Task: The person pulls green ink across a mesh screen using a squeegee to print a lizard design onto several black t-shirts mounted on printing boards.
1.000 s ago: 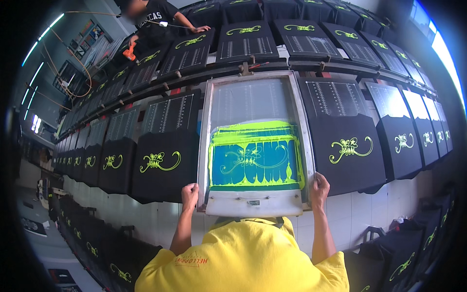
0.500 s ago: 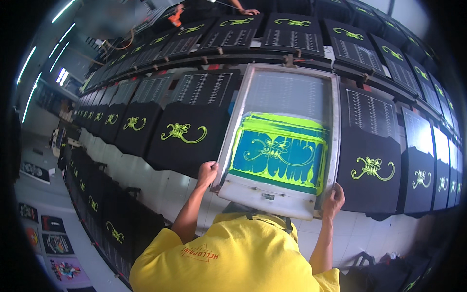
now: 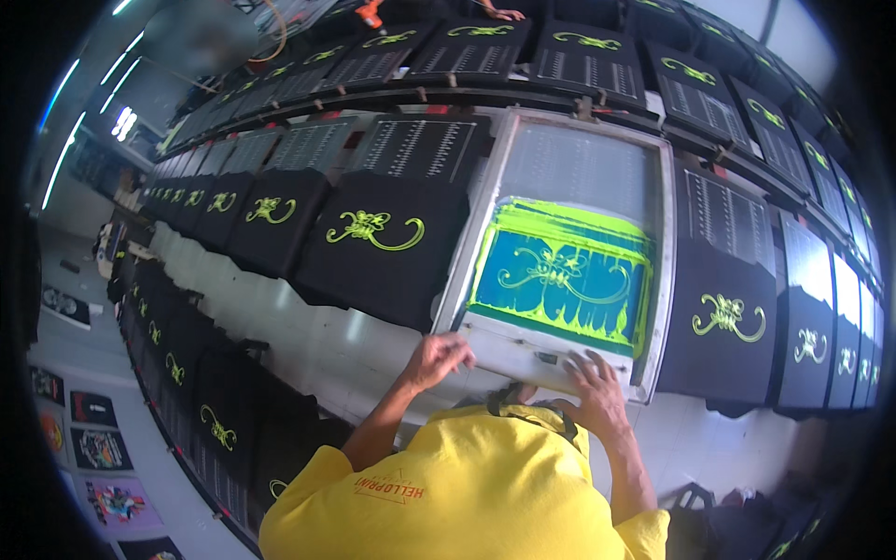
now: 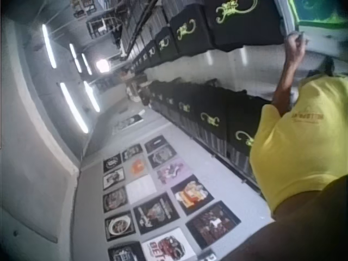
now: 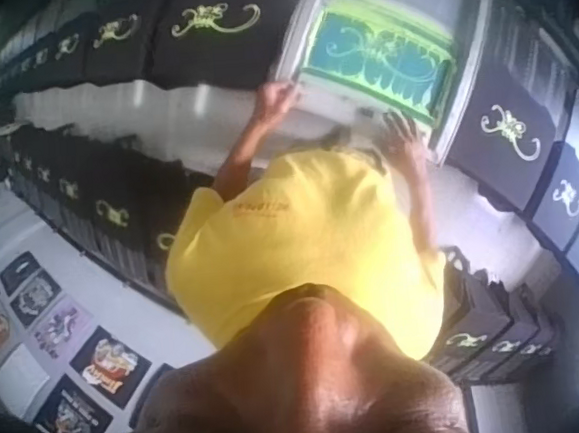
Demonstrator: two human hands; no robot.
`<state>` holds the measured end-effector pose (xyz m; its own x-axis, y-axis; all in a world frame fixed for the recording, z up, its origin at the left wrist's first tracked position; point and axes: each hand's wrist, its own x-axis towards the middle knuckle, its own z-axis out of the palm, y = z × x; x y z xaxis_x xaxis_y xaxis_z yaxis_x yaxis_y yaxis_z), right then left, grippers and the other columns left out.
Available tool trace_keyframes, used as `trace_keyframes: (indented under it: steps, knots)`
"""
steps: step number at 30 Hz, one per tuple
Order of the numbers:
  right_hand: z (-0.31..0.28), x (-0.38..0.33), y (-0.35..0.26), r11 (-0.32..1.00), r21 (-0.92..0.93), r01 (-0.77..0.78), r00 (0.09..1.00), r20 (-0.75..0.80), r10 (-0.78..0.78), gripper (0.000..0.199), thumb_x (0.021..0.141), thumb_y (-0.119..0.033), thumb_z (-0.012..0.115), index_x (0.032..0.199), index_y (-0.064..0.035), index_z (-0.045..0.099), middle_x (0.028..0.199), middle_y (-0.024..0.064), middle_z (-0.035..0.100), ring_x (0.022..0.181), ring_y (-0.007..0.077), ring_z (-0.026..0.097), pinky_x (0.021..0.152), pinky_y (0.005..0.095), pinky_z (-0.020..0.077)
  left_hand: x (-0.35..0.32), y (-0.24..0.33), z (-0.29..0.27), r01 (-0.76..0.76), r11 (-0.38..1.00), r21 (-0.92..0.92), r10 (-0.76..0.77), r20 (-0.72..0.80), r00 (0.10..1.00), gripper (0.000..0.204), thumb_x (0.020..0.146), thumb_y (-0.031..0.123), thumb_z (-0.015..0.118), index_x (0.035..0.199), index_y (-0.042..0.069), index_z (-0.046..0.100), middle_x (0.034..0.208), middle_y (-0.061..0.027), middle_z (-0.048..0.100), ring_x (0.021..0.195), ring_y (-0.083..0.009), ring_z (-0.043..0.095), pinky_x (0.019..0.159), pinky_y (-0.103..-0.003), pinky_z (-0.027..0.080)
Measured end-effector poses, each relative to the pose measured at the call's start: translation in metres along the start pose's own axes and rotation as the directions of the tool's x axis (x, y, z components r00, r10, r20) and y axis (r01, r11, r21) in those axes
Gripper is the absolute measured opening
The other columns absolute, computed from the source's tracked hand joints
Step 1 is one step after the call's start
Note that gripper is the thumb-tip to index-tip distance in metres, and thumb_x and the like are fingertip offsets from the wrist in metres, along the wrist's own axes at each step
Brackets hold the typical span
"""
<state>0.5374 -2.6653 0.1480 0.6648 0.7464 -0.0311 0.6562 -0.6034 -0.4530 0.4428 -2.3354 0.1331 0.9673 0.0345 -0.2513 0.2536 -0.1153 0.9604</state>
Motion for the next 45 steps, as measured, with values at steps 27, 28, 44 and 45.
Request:
trace_keyframes:
  steps: [27, 28, 44, 45]
  knots:
    - [-0.007, 0.152, 0.095, 0.922, -0.386, -0.034, 0.936, -0.335, -0.105, 0.043, 0.071, -0.013, 0.079, 0.109, -0.0100, 0.059, 0.105, 0.0046, 0.062, 0.102, 0.0248, 0.058, 0.088, 0.0406, 0.0469, 0.024, -0.068, 0.118, 0.593, 0.618, -0.516, -0.398, 0.445, 0.802, 0.037, 0.108, 0.034, 0.039, 0.094, 0.004, 0.054, 0.068, -0.0008, 0.051, 0.053, -0.0076, 0.040, 0.049, -0.023, 0.036]
    - [-0.008, 0.160, 0.102, 0.922, -0.387, -0.029, 0.933, -0.341, -0.114, 0.041, 0.072, -0.013, 0.077, 0.108, -0.0100, 0.059, 0.104, 0.0044, 0.062, 0.102, 0.0248, 0.058, 0.087, 0.0404, 0.0469, 0.025, -0.071, 0.118, 0.590, 0.621, -0.516, -0.385, 0.456, 0.803, 0.036, 0.108, 0.035, 0.039, 0.092, 0.005, 0.052, 0.066, -0.0003, 0.049, 0.053, -0.0077, 0.039, 0.050, -0.023, 0.035]
    - [-0.084, 0.233, 0.125, 0.971, -0.152, -0.183, 0.981, 0.039, 0.191, 0.038, 0.062, -0.023, 0.074, 0.097, -0.0083, 0.076, 0.083, 0.0162, 0.073, 0.077, 0.0292, 0.071, 0.076, 0.0410, 0.0566, 0.024, -0.058, 0.115, 0.579, 0.611, -0.539, -0.354, 0.469, 0.809, 0.036, 0.109, 0.035, 0.034, 0.086, 0.010, 0.047, 0.061, 0.0040, 0.036, 0.051, -0.0053, 0.031, 0.048, -0.021, 0.027]
    - [-0.092, 0.240, 0.133, 0.978, -0.046, -0.206, 0.968, 0.136, 0.210, 0.044, 0.060, -0.025, 0.076, 0.101, -0.0077, 0.076, 0.087, 0.0166, 0.073, 0.079, 0.0292, 0.071, 0.076, 0.0400, 0.0561, 0.025, -0.062, 0.116, 0.563, 0.606, -0.562, -0.331, 0.465, 0.821, 0.036, 0.109, 0.035, 0.035, 0.086, 0.010, 0.047, 0.060, 0.0047, 0.034, 0.049, -0.0055, 0.029, 0.048, -0.021, 0.026]
